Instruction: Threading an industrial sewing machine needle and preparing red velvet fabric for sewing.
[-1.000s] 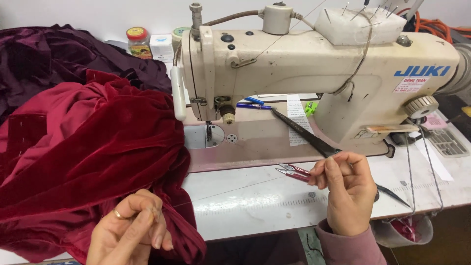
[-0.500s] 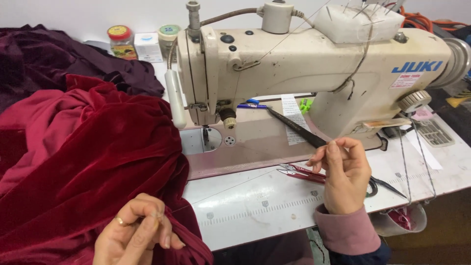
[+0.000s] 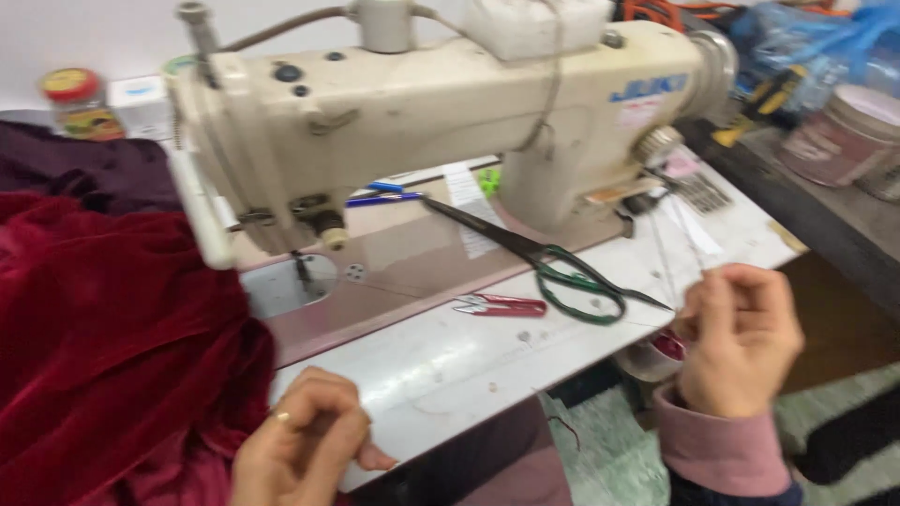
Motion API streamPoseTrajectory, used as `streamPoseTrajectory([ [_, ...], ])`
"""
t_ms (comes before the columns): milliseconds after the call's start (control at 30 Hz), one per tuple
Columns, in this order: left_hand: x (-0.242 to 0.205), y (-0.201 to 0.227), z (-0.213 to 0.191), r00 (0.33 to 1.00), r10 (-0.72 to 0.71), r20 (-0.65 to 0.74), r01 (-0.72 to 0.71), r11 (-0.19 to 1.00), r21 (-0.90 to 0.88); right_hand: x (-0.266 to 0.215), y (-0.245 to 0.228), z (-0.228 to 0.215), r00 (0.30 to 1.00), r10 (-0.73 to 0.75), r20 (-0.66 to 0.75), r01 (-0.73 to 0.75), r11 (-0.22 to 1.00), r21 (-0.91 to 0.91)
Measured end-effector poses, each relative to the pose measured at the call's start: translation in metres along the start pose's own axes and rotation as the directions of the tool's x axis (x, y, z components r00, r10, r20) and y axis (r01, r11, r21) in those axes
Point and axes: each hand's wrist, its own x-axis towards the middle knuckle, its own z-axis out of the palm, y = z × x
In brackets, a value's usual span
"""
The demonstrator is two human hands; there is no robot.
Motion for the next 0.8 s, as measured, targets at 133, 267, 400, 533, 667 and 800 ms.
streamPoseTrajectory([
  [133, 0.01, 0.019, 0.042, 0.995, -0.077, 0.07, 0.067, 0.99, 0.128, 0.003, -0.01, -0.063, 0.993, -0.085, -0.084, 0.088, 0.996, 0.031],
  [267, 0.03, -0.006, 0.035, 0.977, -0.204, 0.058, 0.169, 0.914, 0.37, 0.007, -0.01, -0.078, 0.99, -0.046, -0.134, 0.061, 0.992, 0.111],
  [400, 0.053, -0.02, 0.031, 0.863, -0.491, -0.12, 0.505, 0.846, 0.169, 0.007, -0.009, -0.072, 0.985, -0.003, -0.175, 0.035, 0.983, 0.181],
  [533, 0.059, -0.027, 0.036, 0.782, -0.605, -0.15, 0.608, 0.793, -0.026, 0.008, 0.0, -0.081, 0.979, 0.028, -0.204, 0.031, 0.959, 0.281],
  [667, 0.051, -0.018, 0.054, 0.76, -0.645, -0.08, 0.647, 0.763, 0.003, 0.023, 0.032, -0.139, 0.948, 0.139, -0.286, -0.08, 0.975, 0.208],
  [800, 0.055, -0.031, 0.065, 0.779, -0.623, -0.074, 0.625, 0.781, -0.001, 0.033, 0.078, -0.202, 0.941, 0.102, -0.323, -0.032, 0.976, 0.215],
])
